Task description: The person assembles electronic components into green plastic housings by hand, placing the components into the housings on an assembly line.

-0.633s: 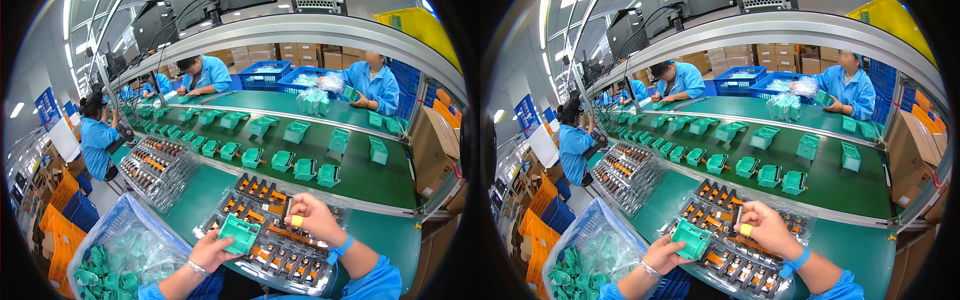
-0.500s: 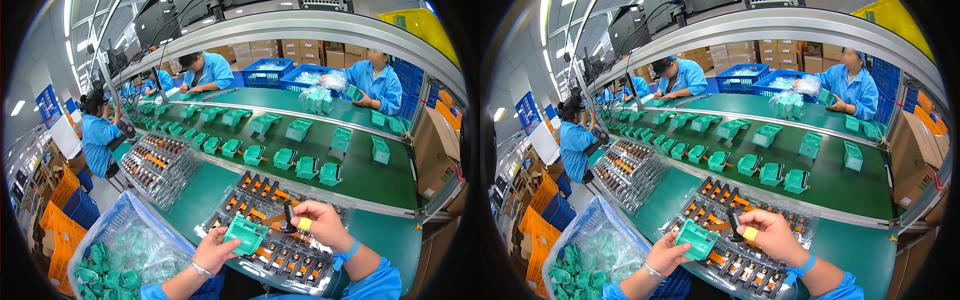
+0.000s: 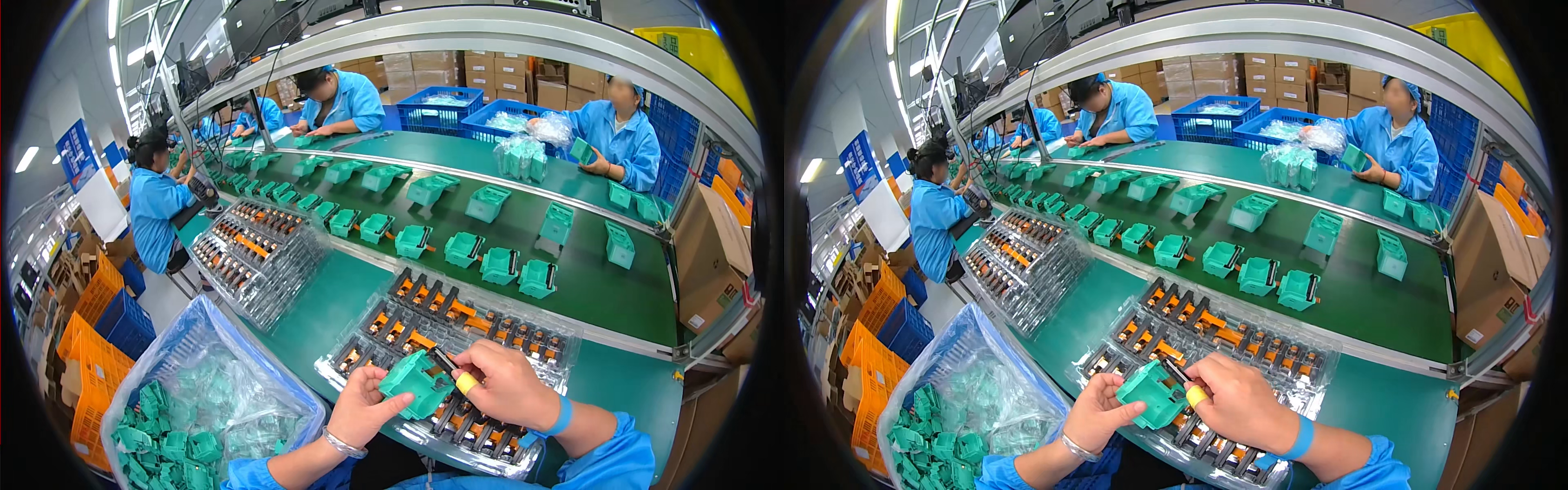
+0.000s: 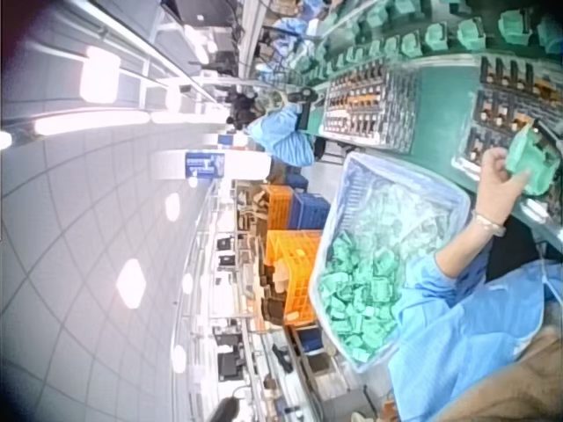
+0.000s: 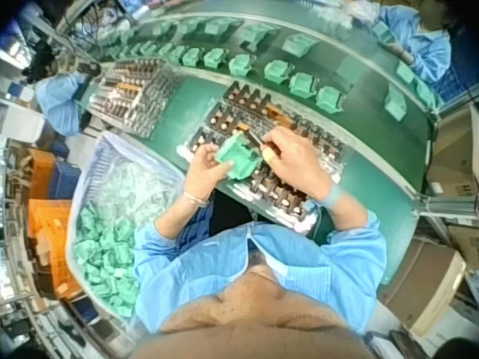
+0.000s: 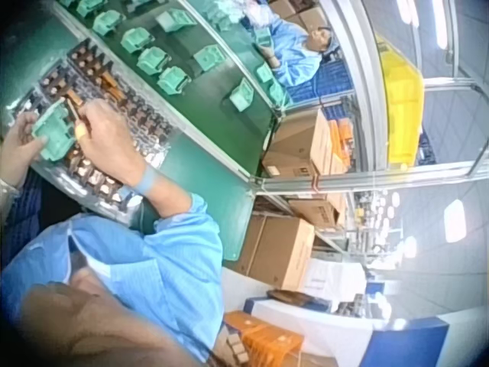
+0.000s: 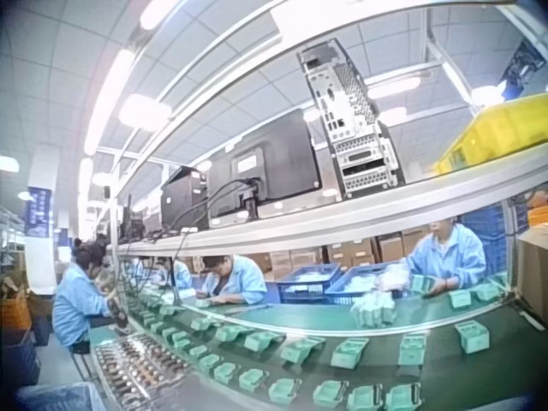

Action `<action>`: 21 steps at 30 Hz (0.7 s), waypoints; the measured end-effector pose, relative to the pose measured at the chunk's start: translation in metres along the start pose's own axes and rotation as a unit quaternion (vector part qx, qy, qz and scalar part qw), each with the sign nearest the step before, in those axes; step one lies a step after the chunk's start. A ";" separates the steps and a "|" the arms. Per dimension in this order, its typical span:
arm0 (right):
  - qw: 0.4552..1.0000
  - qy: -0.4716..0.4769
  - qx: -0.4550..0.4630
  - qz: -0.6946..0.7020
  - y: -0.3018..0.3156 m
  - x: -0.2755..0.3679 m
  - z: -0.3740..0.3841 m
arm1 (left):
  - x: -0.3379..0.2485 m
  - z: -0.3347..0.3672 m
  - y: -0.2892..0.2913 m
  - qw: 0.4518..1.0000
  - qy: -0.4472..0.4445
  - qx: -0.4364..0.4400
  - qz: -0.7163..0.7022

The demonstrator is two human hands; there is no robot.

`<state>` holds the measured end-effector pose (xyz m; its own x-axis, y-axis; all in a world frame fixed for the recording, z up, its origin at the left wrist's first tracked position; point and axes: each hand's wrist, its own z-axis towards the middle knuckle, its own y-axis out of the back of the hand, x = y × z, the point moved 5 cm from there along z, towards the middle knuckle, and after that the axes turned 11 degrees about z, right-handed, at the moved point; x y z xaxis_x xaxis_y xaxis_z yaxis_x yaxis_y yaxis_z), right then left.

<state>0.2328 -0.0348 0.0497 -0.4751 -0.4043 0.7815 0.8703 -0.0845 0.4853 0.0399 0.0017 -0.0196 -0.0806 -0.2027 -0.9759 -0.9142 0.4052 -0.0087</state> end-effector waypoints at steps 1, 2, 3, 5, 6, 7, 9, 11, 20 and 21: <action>1.000 -0.001 0.000 0.000 -0.001 -0.001 0.000 | -0.002 0.000 -0.001 1.000 -0.023 0.004 0.003; 1.000 -0.005 0.007 0.008 -0.003 -0.003 0.000 | -0.002 -0.001 -0.003 1.000 -0.023 0.004 0.003; 1.000 -0.009 0.013 0.016 -0.004 -0.005 0.001 | -0.002 -0.002 -0.004 1.000 -0.025 -0.007 0.008; 0.998 -0.026 0.023 0.044 -0.005 -0.008 0.001 | -0.003 -0.002 -0.004 0.999 -0.027 -0.017 0.013; 0.996 -0.043 0.033 0.072 -0.006 -0.010 0.001 | -0.002 -0.002 -0.003 1.000 -0.020 -0.016 0.016; 0.996 -0.043 0.033 0.072 -0.006 -0.012 0.001 | -0.001 -0.002 -0.003 1.000 -0.014 -0.015 0.020; 0.982 -0.113 0.060 0.138 -0.011 -0.026 -0.001 | 0.001 -0.001 -0.002 1.000 -0.022 -0.013 0.016; 0.978 -0.131 0.080 0.144 -0.012 -0.035 -0.003 | 0.002 -0.003 -0.003 0.999 -0.029 -0.010 0.012; 0.962 -0.127 0.091 0.223 -0.018 -0.035 -0.002 | -0.006 -0.013 -0.012 0.998 -0.054 0.008 0.039; 0.953 -0.149 0.131 0.228 -0.023 -0.037 -0.004 | -0.010 -0.015 -0.013 0.996 -0.076 0.011 0.042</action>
<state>0.2314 -0.0218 0.0080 -0.1044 -0.0638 0.9925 0.9515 0.2839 0.1183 0.0467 -0.0146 -0.0062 -0.0946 -0.0305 -0.9950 -0.8980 0.4341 0.0721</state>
